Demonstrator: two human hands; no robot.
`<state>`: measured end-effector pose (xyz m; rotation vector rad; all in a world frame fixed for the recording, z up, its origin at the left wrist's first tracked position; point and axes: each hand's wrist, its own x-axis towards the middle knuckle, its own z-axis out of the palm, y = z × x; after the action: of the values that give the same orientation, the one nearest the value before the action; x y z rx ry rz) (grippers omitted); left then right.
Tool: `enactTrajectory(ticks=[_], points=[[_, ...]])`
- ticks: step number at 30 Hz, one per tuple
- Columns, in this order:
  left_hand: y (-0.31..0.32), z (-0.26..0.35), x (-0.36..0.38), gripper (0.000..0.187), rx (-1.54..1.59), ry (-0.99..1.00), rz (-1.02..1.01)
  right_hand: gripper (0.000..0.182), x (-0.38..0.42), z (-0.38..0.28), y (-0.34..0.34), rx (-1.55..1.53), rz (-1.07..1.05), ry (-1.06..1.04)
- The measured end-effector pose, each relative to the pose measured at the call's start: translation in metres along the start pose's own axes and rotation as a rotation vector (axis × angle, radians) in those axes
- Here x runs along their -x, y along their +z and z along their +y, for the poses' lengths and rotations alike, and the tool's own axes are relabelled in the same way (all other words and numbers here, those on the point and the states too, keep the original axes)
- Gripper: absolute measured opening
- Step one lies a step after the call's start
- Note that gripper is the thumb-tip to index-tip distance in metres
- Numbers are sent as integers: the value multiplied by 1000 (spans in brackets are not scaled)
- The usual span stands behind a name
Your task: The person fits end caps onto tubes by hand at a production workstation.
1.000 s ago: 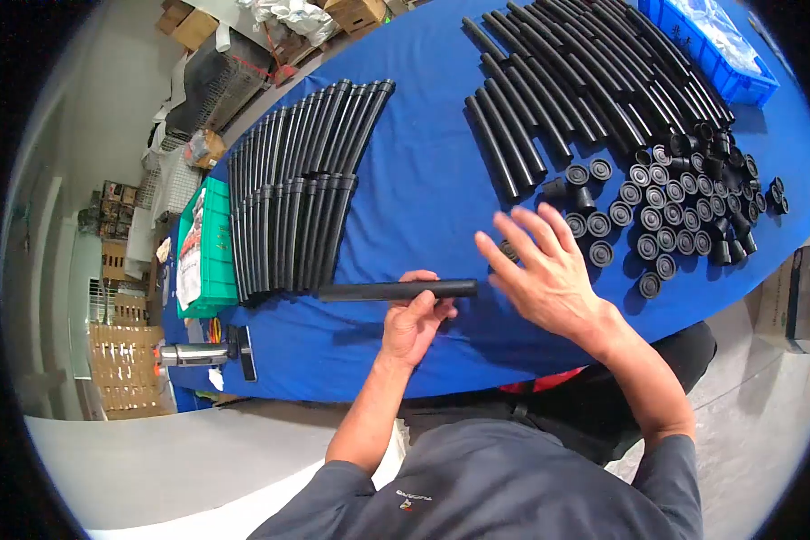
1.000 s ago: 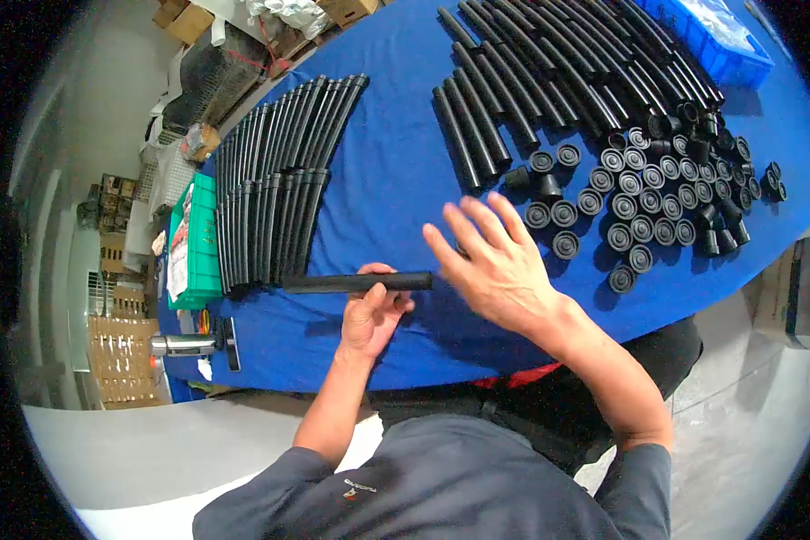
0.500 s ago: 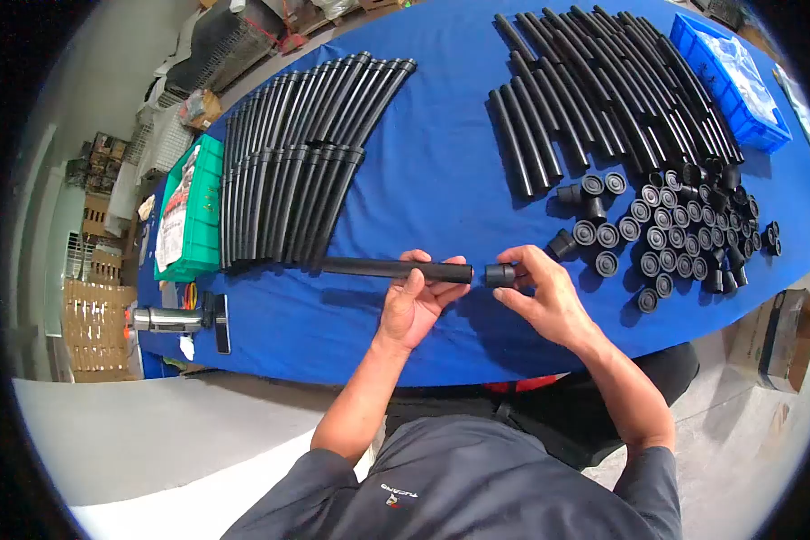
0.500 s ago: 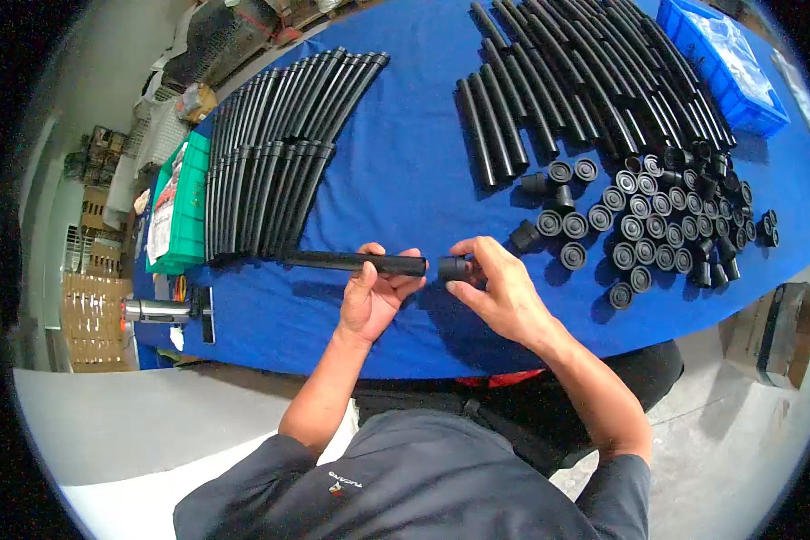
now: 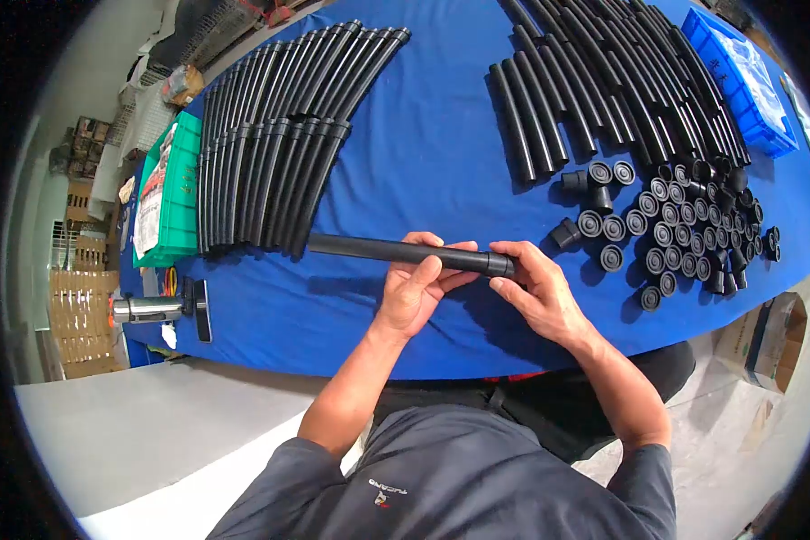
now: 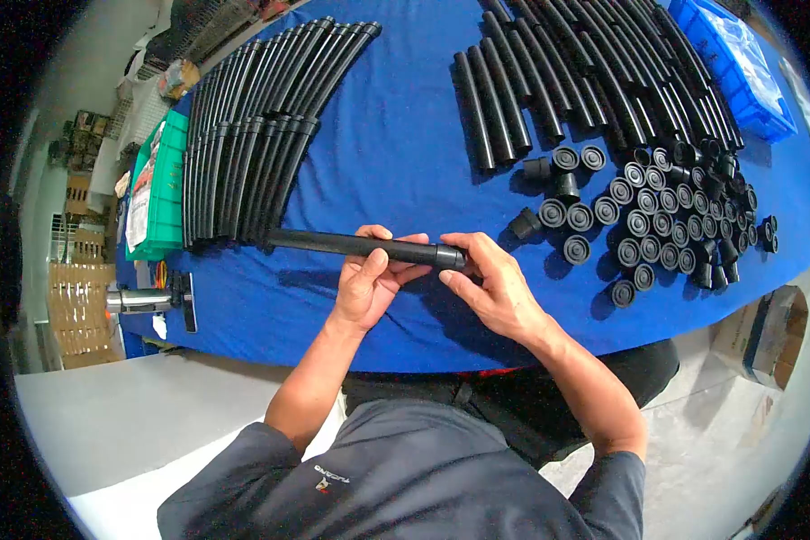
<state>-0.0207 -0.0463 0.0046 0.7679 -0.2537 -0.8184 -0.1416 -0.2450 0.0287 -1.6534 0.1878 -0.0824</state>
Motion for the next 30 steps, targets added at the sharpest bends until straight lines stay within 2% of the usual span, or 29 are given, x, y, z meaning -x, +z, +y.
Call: enactTrajectory(ticks=[6, 18, 21, 24, 27, 30], points=[[4, 0, 0, 29, -24, 4, 15, 40, -2, -5, 3, 260, 58, -248], [6, 1, 0, 33, -79, -4, 19, 39, -2, -1, 7, 354, 85, -368], [4, 1, -1, 34, -46, -19, 13, 39, -3, -5, 4, 327, 57, -308], [3, 0, -5, 34, -62, -12, -21, 40, -3, -8, -1, 204, 29, -139], [1, 0, -5, 37, -139, -10, -79, 41, -6, -4, 4, 146, 46, -185], [2, 9, -3, 40, -184, -73, -63, 38, 0, -3, 1, 104, -3, 4]])
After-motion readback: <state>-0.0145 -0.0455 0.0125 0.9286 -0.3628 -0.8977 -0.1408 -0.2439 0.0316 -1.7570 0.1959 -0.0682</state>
